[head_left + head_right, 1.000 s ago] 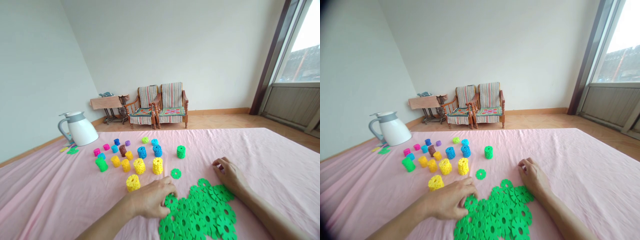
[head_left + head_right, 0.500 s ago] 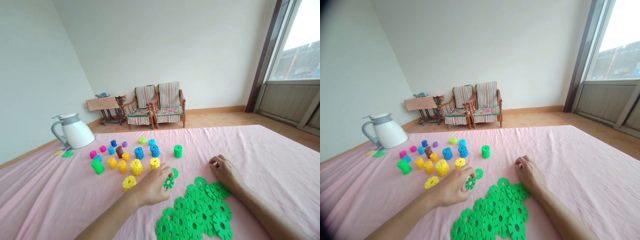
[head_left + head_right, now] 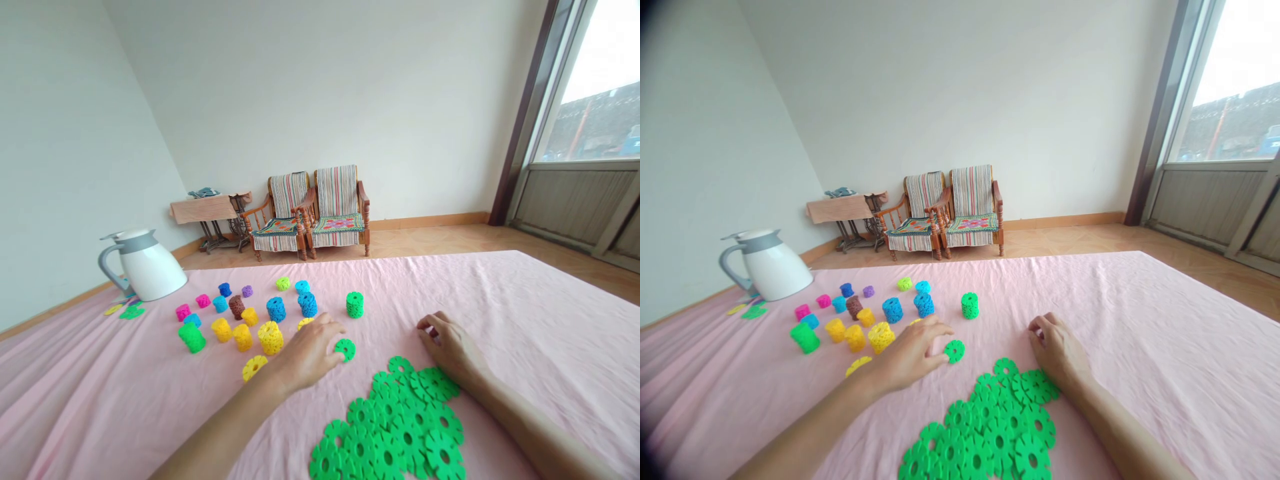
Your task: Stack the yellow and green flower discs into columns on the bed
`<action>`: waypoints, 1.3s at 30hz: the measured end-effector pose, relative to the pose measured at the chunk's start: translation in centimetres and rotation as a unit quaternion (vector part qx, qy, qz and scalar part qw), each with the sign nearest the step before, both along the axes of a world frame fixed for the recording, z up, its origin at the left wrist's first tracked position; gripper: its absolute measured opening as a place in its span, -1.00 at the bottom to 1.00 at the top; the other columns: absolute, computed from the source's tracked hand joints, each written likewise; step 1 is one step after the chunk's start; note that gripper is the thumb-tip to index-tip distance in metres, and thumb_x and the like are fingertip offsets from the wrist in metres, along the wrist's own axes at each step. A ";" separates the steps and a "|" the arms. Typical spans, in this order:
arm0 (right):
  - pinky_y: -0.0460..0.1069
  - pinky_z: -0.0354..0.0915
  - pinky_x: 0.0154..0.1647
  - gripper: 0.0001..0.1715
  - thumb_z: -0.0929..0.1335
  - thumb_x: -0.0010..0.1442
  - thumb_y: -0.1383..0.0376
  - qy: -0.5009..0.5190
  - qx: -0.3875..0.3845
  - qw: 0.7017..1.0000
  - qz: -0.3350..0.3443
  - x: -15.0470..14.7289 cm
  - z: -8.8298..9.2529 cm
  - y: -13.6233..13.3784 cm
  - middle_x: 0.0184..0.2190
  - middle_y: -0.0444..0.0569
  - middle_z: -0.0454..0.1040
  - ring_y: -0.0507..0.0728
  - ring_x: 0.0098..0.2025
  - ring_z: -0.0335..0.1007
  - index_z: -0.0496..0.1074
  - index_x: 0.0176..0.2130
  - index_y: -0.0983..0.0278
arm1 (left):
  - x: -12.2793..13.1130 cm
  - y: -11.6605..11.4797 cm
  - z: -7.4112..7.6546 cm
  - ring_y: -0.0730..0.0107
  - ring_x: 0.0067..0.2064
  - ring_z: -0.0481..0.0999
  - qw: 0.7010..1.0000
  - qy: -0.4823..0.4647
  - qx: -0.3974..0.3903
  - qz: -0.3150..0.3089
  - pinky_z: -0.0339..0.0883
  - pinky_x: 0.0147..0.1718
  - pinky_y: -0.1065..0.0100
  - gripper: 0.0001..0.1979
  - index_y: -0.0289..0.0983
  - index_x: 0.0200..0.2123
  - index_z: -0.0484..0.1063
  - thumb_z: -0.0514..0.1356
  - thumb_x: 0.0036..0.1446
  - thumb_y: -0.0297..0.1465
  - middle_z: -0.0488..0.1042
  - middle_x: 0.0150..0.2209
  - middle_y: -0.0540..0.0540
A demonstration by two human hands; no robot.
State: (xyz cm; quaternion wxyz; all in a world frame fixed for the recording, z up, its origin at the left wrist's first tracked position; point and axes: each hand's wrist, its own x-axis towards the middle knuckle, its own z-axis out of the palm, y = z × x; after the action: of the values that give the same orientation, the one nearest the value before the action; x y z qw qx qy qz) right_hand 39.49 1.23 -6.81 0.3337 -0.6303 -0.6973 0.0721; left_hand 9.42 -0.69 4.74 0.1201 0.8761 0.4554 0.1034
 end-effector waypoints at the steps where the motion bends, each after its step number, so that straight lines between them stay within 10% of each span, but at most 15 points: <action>1: -0.03 0.26 -0.34 -0.83 0.24 0.14 0.27 0.000 0.000 1.000 -0.001 0.0 0.0 0.0 -0.35 -0.07 0.40 0.08 -0.37 0.40 0.41 -0.36 0.21 | -0.7 0.1 1.1 0.27 -0.16 0.44 1.000 -0.001 0.017 -0.001 0.28 -0.16 0.31 -0.68 -0.18 -0.06 0.40 0.16 0.06 -0.45 0.40 -0.13 -0.07; 6: -0.03 0.26 -0.36 -0.83 0.24 0.13 0.27 -0.004 0.000 1.000 -0.005 0.1 -0.1 0.0 -0.36 -0.09 0.40 0.08 -0.39 0.40 0.42 -0.37 0.21 | -4.2 2.0 4.3 0.18 0.05 0.33 0.994 0.100 0.044 -0.023 0.19 0.00 0.24 -0.54 -0.12 -0.01 0.38 0.20 -0.01 -0.55 0.38 0.00 -0.07; 16: -0.03 0.25 -0.37 -0.84 0.26 0.11 0.26 0.011 0.005 1.000 -0.012 0.2 -0.7 0.4 -0.37 -0.09 0.41 0.07 -0.42 0.39 0.43 -0.37 0.20 | -5.0 4.0 1.8 0.20 -0.04 0.42 0.989 0.121 -0.056 -0.057 0.22 -0.08 0.32 -0.51 -0.07 0.00 0.34 0.30 -0.04 -0.39 0.40 -0.02 -0.03; 39: -0.02 0.27 -0.33 -0.85 0.23 0.15 0.28 -0.010 0.001 1.000 -0.001 0.2 -0.5 0.3 -0.36 -0.08 0.38 0.08 -0.38 0.40 0.39 -0.35 0.22 | -4.7 3.7 1.3 0.19 -0.13 0.45 0.985 0.159 -0.003 -0.062 0.27 -0.20 0.33 -0.69 -0.14 -0.15 0.41 0.26 -0.02 -0.49 0.45 -0.17 -0.04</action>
State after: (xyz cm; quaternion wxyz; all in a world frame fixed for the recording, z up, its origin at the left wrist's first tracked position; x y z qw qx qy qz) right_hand 39.66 1.50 -7.31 0.3270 -0.6314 -0.7002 0.0645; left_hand 4.77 3.05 6.07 0.0549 0.9076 0.4138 -0.0463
